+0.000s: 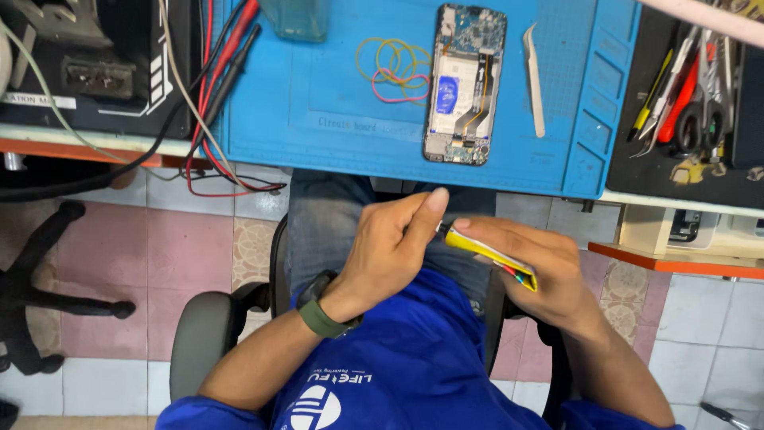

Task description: The person removes rubber bands from a smartphone, then uses a screwdriver to tighten screws on the internal motherboard and applies adhesive to the battery area. The phone remains open with components visible.

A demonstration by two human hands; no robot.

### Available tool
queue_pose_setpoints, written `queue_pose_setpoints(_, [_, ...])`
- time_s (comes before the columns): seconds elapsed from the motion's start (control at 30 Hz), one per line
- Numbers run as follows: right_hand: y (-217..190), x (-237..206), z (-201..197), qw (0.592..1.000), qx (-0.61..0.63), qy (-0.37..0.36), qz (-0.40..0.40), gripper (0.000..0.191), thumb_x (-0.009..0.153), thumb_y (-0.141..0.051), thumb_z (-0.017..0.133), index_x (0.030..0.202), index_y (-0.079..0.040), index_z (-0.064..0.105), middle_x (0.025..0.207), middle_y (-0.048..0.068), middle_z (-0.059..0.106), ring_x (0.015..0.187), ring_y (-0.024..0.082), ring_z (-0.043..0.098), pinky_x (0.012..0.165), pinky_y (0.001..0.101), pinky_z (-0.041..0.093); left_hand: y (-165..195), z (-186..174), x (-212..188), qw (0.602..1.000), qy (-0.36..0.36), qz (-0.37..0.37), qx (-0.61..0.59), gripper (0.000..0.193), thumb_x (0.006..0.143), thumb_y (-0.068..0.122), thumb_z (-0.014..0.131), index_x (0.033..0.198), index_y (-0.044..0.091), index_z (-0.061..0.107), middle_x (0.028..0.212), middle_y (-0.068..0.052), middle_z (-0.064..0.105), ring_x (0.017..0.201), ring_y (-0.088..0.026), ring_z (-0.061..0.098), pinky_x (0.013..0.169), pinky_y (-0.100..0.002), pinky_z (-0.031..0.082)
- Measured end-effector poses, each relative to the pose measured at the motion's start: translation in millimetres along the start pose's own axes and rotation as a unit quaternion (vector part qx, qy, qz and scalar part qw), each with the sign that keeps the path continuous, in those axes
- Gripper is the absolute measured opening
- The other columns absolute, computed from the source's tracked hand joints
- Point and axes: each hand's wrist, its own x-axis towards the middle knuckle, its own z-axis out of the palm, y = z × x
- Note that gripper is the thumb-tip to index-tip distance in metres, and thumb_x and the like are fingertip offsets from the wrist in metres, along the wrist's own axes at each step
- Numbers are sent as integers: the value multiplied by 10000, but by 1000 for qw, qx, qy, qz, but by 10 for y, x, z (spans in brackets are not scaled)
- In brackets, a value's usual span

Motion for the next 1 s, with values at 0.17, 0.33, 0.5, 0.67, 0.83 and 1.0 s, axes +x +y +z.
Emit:
queue_pose_setpoints(0.17, [27, 74, -82, 999, -38, 8, -23, 607, 740, 197, 621, 1301, -29, 668, 1260, 153, 726, 1154, 259, 740, 978, 342, 602, -126, -16, 197, 990, -40, -123, -49, 583, 1075, 381, 563, 622, 32, 447, 566, 74, 366, 570, -23, 347, 465, -322, 262])
queue_pose_setpoints(0.33, [254, 327, 101, 991, 115, 71, -7, 352, 1010, 64, 579, 1357, 33, 627, 1267, 203, 715, 1127, 325, 761, 997, 407, 627, -65, -99, 571, 988, -15, -106, -111, 511, 1053, 412, 574, 692, 55, 636, 564, 75, 553, 557, -30, 474, 475, -303, 363])
queue_pose_setpoints(0.5, [458, 498, 237, 902, 403, 134, 75, 434, 1097, -213, 580, 1410, 86, 545, 1114, 256, 713, 970, 362, 769, 867, 466, 669, 240, -264, 669, 985, 57, 59, 151, 495, 1131, 393, 521, 861, -11, 617, 711, -83, 562, 678, -211, 553, 613, -363, 429])
queue_pose_setpoints(0.67, [541, 459, 124, 874, 458, 134, 88, 446, 1098, -202, 598, 1406, 116, 543, 1106, 277, 697, 915, 360, 740, 796, 464, 644, 208, -142, 395, 948, 37, 265, 171, 217, 1100, 196, 551, 1233, 28, 586, 1138, -133, 627, 1060, -343, 613, 891, -425, 526])
queue_pose_setpoints(0.83, [435, 350, 136, 909, 392, 123, 66, 407, 1097, -158, 552, 1406, 106, 536, 1102, 263, 715, 962, 358, 770, 848, 459, 667, 178, -88, 479, 949, 60, 245, 190, 119, 1051, 136, 599, 1004, 28, 611, 940, -114, 630, 899, -333, 598, 766, -437, 494])
queue_pose_setpoints(1.0, [266, 282, 96, 972, 193, 134, -5, 315, 1057, 20, 552, 1364, 74, 600, 1155, 222, 741, 1038, 322, 782, 938, 402, 651, 249, -131, 456, 984, 32, 83, 156, 236, 1054, 154, 584, 880, -6, 600, 739, -140, 575, 679, -303, 556, 629, -411, 433])
